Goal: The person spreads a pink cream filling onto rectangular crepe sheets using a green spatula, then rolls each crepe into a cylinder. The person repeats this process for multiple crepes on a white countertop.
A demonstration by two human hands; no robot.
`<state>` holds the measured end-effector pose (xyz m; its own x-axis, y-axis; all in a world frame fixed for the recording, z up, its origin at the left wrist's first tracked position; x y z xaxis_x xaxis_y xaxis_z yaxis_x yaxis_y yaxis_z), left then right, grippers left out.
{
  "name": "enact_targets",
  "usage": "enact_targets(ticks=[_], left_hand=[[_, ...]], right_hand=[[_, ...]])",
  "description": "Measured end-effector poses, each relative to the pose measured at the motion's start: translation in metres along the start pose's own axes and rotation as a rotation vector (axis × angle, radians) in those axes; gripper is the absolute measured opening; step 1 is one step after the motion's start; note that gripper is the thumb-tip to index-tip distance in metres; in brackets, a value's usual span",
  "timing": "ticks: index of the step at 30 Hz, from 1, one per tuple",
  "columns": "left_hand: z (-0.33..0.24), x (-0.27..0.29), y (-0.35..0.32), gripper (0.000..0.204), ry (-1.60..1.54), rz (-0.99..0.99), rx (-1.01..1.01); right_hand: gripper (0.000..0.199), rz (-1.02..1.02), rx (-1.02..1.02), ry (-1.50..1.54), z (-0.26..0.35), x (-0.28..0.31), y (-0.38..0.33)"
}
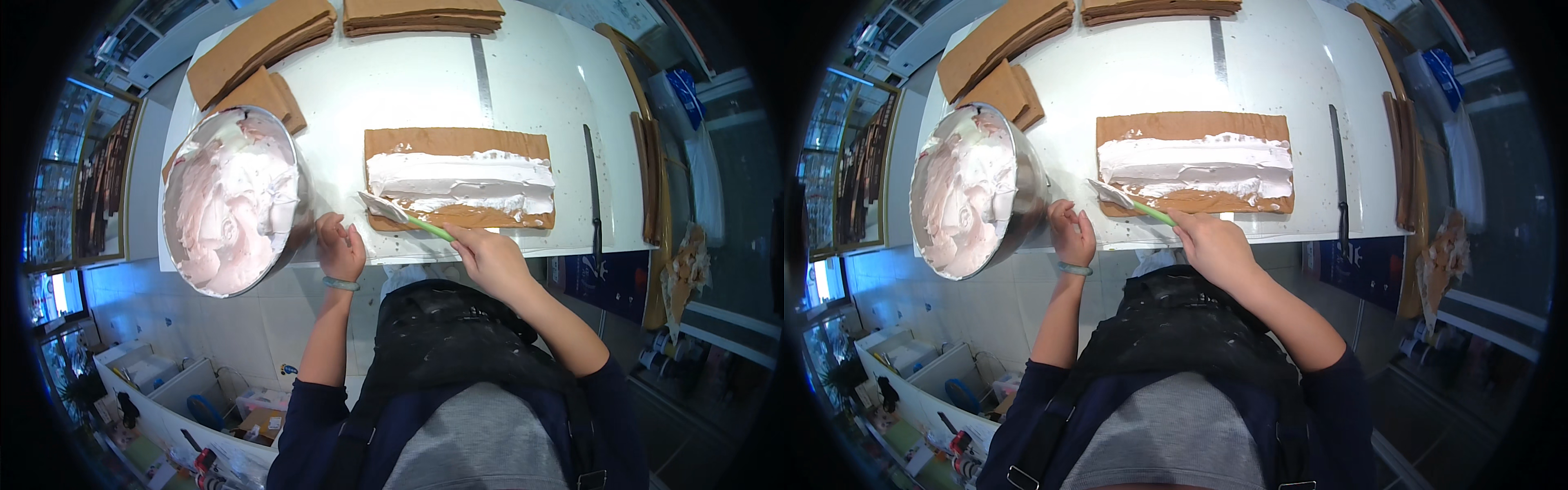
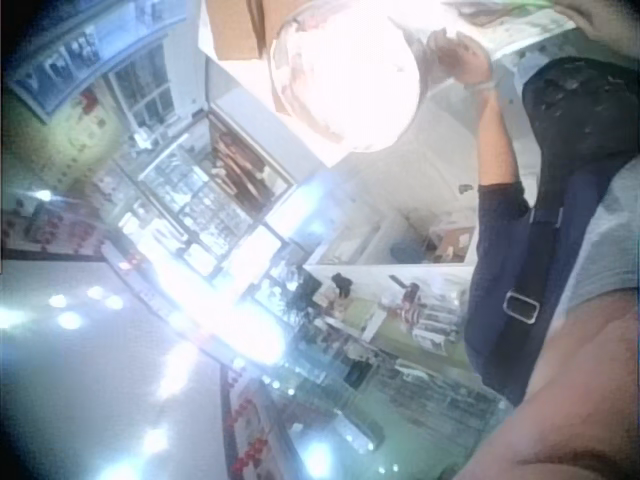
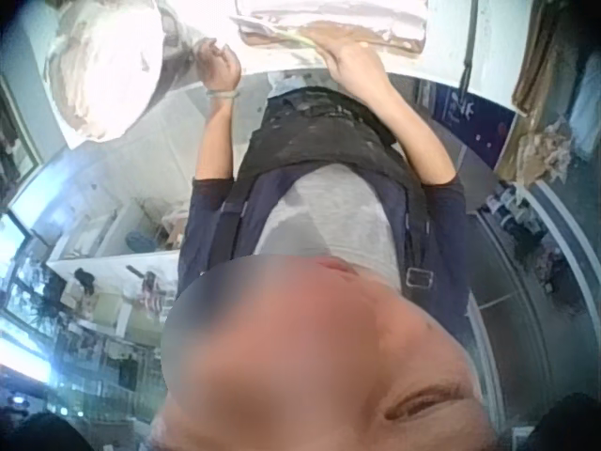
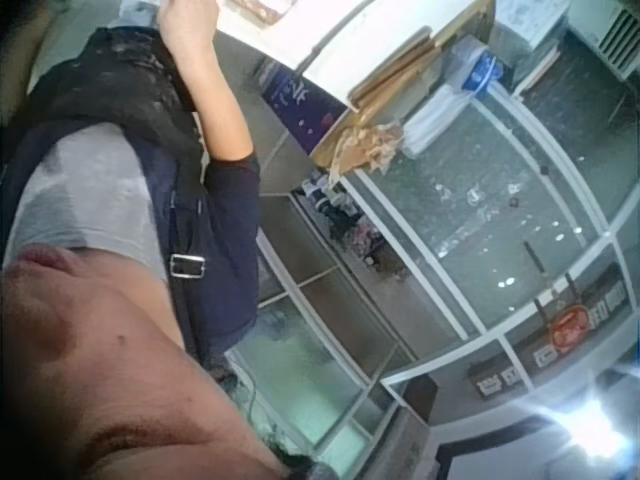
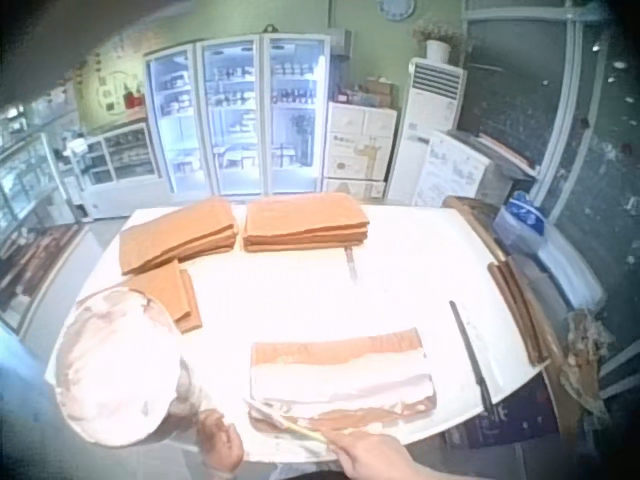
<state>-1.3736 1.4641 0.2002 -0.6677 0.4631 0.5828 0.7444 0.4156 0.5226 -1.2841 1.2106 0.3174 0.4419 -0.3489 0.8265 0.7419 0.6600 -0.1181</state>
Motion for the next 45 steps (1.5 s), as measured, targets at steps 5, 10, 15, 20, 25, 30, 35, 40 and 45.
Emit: enact_targets(ticks=[5,10,15,20,25,30,35,40,45], left_hand=[[0.002,-0.002,0.000,0.040,0.015,0.025,0.006],[-0.001,-0.002,0.002,0.037,0.018,0.053,0.005],[-0.002,-0.001,0.005,0.037,-0.016,0.049,0.019],[-0.003,-0.001,0.005,0.038,0.019,0.068,-0.011],[-0.004,-0.001,0.006,0.040,0.020,0.069,-0.010],[-0.003,0.000,0.004,0.041,0.024,0.063,-0.003],[-0.004,0.001,0.006,0.042,0.016,0.062,0.009],[-0.007,0.002,0.008,0.042,0.030,0.070,-0.008],[-0.006,0.003,0.007,0.042,0.028,0.065,-0.022]], right_hand=[[0.032,-0.073,-0.196,0.028,-0.028,0.009,-0.030],[0.035,-0.144,-0.122,0.050,-0.017,0.012,-0.032],[0.043,-0.276,-0.334,-0.136,-0.030,0.041,-0.066],[0.045,-0.337,-0.484,-0.504,-0.053,0.083,-0.082],[0.047,-0.176,-0.472,-0.711,-0.030,0.090,-0.040],[0.042,-0.090,-0.213,-0.695,0.033,0.069,0.003],[0.047,-0.026,-0.166,-0.572,0.078,0.039,0.035],[0.048,-0.032,-0.101,-0.422,0.093,0.032,0.040],[0.039,-0.081,-0.117,-0.078,0.039,0.050,0.003]])
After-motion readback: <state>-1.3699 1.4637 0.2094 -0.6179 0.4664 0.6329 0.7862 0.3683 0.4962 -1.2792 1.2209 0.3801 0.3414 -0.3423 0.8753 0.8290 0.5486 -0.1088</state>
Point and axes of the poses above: each hand's wrist, its own y-axis towards the middle knuckle, its own x-axis out of the back of the hand, z = x × y, the point moved 5 cm from there along y, towards the middle knuckle, and after that the axes turned 1 degree about -z, right-handed, at the moved point
